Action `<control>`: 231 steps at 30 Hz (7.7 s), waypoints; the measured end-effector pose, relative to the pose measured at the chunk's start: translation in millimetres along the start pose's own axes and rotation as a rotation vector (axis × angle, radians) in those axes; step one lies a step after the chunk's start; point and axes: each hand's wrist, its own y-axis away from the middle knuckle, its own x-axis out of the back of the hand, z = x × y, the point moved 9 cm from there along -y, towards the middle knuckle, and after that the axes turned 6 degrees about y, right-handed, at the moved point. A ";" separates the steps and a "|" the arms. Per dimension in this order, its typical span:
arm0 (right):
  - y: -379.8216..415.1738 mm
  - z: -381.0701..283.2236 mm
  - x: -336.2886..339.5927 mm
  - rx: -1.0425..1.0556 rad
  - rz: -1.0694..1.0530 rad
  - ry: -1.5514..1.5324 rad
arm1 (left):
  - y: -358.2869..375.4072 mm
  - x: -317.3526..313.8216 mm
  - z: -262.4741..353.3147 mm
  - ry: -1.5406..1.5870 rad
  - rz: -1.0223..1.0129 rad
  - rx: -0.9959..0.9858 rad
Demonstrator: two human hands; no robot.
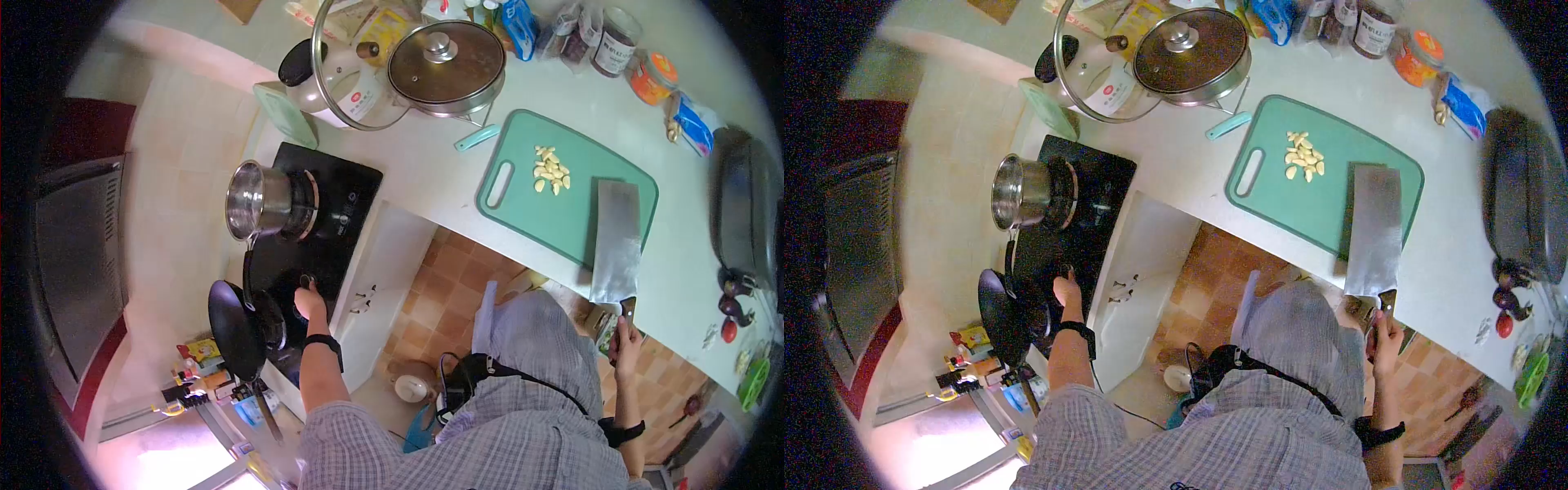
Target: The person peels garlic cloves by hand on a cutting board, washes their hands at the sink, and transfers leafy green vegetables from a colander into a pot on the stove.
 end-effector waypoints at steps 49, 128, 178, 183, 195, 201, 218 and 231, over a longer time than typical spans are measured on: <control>-2.4 18.9 8.5 -0.033 0.040 0.051 | -4.2 -5.6 -2.3 -0.087 0.003 0.075; 15.0 -43.0 -15.2 -0.225 -0.555 -0.627 | 411.2 -33.4 414.7 0.597 -0.881 -1.349; 19.9 8.6 2.2 -0.181 -0.272 -0.428 | 427.6 -23.5 467.0 0.710 -0.857 -1.614; 9.5 18.2 8.0 -0.081 -0.056 -0.122 | 368.3 -16.5 451.3 0.803 -0.720 -1.395; -7.5 73.0 -23.2 -0.182 0.020 -0.086 | 302.5 12.6 433.0 0.799 -0.336 -1.307; -3.3 67.0 -18.6 -0.095 0.055 -0.085 | 311.5 7.8 434.3 0.822 -0.350 -1.356; 21.4 44.8 -9.4 -0.134 -0.144 -0.246 | 347.3 -7.7 433.8 0.766 -0.513 -1.457; 13.2 -23.8 51.1 -0.099 -0.176 -0.334 | 465.2 -32.0 469.5 0.648 -0.628 -1.693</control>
